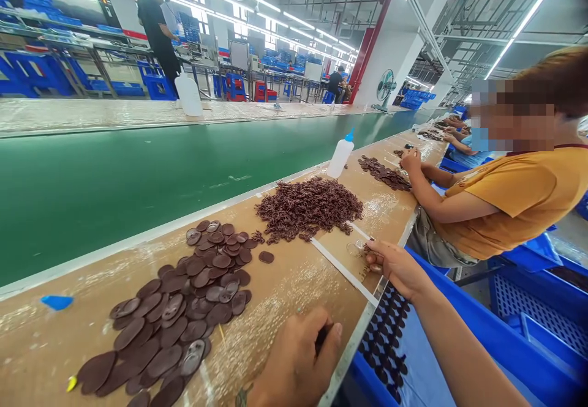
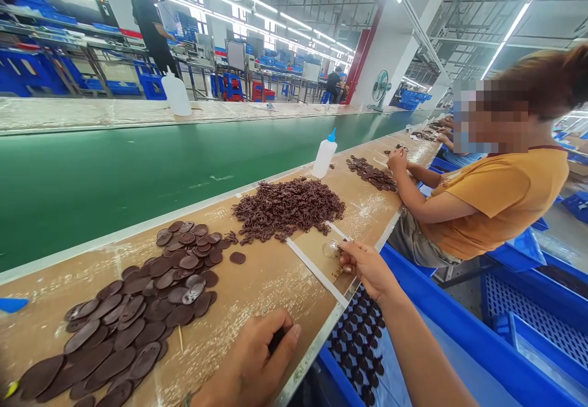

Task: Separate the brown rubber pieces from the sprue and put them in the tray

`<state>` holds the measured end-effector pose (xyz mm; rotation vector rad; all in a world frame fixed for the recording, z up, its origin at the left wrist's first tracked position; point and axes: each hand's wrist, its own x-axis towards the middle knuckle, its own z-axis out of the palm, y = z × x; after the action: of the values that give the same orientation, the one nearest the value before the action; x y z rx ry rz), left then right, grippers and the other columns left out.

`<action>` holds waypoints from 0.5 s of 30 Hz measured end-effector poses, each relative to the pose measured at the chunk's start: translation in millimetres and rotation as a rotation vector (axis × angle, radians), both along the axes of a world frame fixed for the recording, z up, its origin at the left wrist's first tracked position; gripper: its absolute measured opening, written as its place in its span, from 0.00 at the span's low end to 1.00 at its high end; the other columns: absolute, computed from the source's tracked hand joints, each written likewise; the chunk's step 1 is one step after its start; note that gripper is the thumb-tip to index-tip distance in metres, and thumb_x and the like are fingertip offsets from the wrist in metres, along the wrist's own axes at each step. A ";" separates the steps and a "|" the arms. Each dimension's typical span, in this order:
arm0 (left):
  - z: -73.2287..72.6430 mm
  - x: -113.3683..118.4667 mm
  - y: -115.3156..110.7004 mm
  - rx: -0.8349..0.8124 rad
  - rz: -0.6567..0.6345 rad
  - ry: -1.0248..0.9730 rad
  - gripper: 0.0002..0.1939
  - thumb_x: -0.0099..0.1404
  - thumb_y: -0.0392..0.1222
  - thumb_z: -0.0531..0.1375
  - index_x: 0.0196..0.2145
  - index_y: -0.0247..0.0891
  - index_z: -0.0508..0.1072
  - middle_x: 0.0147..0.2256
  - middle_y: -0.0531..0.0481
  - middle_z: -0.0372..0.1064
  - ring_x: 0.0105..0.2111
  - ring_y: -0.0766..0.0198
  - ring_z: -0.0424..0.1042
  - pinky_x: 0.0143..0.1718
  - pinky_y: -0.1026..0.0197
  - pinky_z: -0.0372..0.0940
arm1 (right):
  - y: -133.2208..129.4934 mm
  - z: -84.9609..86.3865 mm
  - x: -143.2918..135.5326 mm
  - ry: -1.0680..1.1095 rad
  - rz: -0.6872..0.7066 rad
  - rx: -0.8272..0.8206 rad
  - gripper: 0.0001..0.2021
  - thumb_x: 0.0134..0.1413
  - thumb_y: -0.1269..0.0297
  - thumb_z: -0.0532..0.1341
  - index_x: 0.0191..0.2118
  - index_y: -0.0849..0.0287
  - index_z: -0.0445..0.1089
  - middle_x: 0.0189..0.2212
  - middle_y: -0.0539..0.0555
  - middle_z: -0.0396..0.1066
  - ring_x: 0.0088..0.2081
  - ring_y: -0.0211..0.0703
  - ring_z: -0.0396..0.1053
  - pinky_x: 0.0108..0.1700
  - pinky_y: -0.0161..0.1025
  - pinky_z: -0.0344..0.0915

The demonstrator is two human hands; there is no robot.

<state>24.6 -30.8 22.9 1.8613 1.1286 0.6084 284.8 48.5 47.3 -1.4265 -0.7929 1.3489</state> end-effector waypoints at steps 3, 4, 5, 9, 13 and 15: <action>-0.9 -0.1 0.0 0.000 -0.002 0.011 0.16 0.70 0.50 0.48 0.27 0.42 0.63 0.21 0.55 0.60 0.22 0.64 0.59 0.27 0.61 0.49 | 0.0 -1.4 1.7 -0.005 0.008 -0.003 0.13 0.46 0.57 0.73 0.31 0.61 0.74 0.26 0.50 0.69 0.26 0.34 0.63 0.23 0.28 0.60; -0.5 -0.3 0.0 0.002 -0.002 0.014 0.16 0.70 0.50 0.48 0.27 0.42 0.62 0.21 0.55 0.60 0.23 0.64 0.60 0.27 0.61 0.49 | 0.1 -1.8 2.2 -0.006 0.012 -0.003 0.13 0.47 0.57 0.73 0.31 0.61 0.75 0.26 0.51 0.69 0.26 0.34 0.62 0.23 0.28 0.60; 0.1 -0.5 -0.1 0.002 -0.001 0.015 0.16 0.70 0.50 0.48 0.27 0.42 0.62 0.21 0.55 0.60 0.23 0.64 0.60 0.27 0.60 0.49 | 0.1 -2.1 2.6 -0.007 0.015 -0.003 0.13 0.47 0.57 0.73 0.31 0.61 0.75 0.27 0.51 0.70 0.26 0.34 0.62 0.24 0.28 0.60; 2.6 -1.6 -0.5 -0.008 -0.007 0.017 0.15 0.69 0.50 0.48 0.26 0.42 0.61 0.20 0.56 0.59 0.22 0.65 0.58 0.26 0.60 0.48 | -0.3 -1.7 2.3 -0.017 0.021 -0.002 0.12 0.48 0.57 0.73 0.31 0.61 0.75 0.26 0.50 0.69 0.27 0.34 0.62 0.25 0.28 0.61; 0.9 -2.0 -0.8 0.017 0.008 0.022 0.15 0.70 0.50 0.48 0.28 0.42 0.63 0.21 0.55 0.60 0.22 0.64 0.59 0.27 0.60 0.49 | -1.3 0.2 1.0 -0.026 0.014 -0.008 0.13 0.45 0.56 0.73 0.29 0.60 0.74 0.23 0.48 0.66 0.27 0.34 0.63 0.25 0.28 0.61; -0.4 -1.5 -0.9 0.032 0.008 0.027 0.15 0.70 0.50 0.48 0.28 0.42 0.63 0.21 0.55 0.60 0.22 0.64 0.59 0.27 0.60 0.49 | -1.5 0.4 1.2 -0.030 0.015 -0.014 0.13 0.45 0.56 0.73 0.29 0.60 0.74 0.23 0.48 0.66 0.27 0.35 0.63 0.26 0.29 0.63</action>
<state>23.1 -31.7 22.4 1.8976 1.1507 0.6113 286.0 47.0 47.7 -1.4580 -0.8167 1.3495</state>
